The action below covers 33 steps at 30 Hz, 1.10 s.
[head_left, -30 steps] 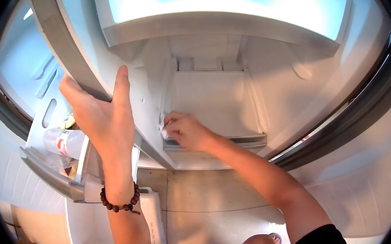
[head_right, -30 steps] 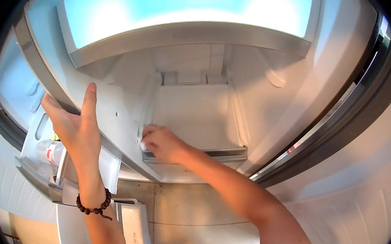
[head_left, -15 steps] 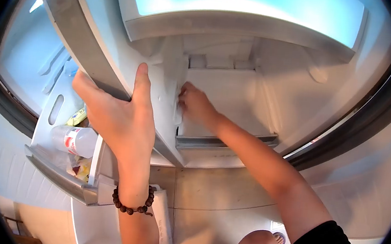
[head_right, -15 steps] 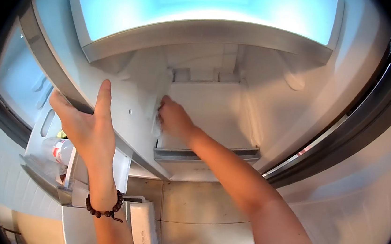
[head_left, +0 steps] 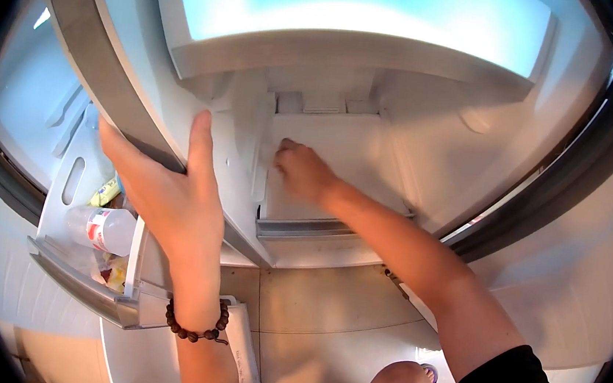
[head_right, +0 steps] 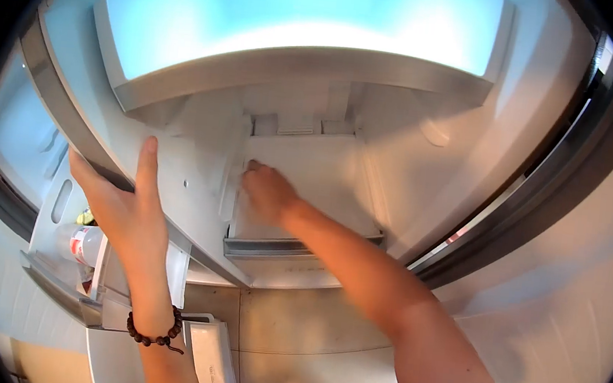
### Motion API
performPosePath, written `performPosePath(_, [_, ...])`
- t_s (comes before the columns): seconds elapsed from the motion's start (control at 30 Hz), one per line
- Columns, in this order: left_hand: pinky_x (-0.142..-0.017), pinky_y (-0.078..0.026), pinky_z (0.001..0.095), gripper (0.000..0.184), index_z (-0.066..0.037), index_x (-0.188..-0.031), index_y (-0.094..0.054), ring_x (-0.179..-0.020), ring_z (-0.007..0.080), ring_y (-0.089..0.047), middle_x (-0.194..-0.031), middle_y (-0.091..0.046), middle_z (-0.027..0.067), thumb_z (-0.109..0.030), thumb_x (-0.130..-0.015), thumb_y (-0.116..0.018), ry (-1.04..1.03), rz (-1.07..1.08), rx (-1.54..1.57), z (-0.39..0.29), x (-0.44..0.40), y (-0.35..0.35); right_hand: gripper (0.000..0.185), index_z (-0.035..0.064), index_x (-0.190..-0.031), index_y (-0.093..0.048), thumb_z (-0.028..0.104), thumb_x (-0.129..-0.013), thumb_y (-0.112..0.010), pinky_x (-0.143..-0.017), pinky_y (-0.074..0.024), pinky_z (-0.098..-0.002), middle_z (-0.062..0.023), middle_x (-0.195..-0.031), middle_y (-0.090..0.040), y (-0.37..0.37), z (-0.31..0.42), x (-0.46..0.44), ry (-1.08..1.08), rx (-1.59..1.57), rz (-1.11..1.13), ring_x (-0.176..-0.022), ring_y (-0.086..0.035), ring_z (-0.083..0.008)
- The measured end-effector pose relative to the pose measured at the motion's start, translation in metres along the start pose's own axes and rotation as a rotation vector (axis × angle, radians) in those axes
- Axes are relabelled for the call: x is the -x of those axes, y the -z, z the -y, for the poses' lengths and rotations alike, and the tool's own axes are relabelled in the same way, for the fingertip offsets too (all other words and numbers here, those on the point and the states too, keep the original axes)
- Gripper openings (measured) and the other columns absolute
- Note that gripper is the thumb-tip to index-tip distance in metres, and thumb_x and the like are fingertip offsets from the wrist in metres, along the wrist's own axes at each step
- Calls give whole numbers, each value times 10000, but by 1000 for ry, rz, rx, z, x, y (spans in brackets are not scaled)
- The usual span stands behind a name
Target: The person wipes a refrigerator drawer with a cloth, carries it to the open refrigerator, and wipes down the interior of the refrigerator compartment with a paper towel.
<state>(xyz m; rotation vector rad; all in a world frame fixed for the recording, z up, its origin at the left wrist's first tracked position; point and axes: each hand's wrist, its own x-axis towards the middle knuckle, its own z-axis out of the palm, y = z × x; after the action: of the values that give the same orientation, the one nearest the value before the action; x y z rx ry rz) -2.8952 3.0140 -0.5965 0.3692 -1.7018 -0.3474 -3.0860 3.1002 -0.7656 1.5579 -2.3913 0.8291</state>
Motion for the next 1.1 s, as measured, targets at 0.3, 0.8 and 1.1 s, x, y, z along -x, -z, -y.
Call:
performPosePath(0.3, [-988, -508, 475, 341, 33, -1197, -623, -1145, 430, -618, -1219, -620, 261, 57, -857, -612, -135, 721, 613, -64, 165, -71, 229, 116, -1065, -766, 193, -901, -625, -1002, -452, -442, -107, -1242, -673, 84, -114, 32, -464, 1087, 304, -1193, -592, -311])
performPosePath(0.8, [-967, -508, 444, 447, 46, -1347, -552, -1163, 437, -629, -1247, -641, 302, -28, -906, -572, 407, 1045, 724, -19, 209, -187, 183, 56, -909, -781, 157, -759, -801, -816, -559, -363, -109, -895, -739, 90, -23, 92, -578, 857, 270, -958, -688, -317])
performPosePath(1.1, [-876, -540, 455, 440, -7, -1318, -596, -982, 437, -686, -1050, -705, 276, -14, -879, -591, 277, 1293, 869, -48, 191, -158, 296, 28, -980, -779, 133, -706, -815, -870, -569, -393, -215, -1070, -710, 116, 29, 152, -565, 708, 203, -1037, -650, -374])
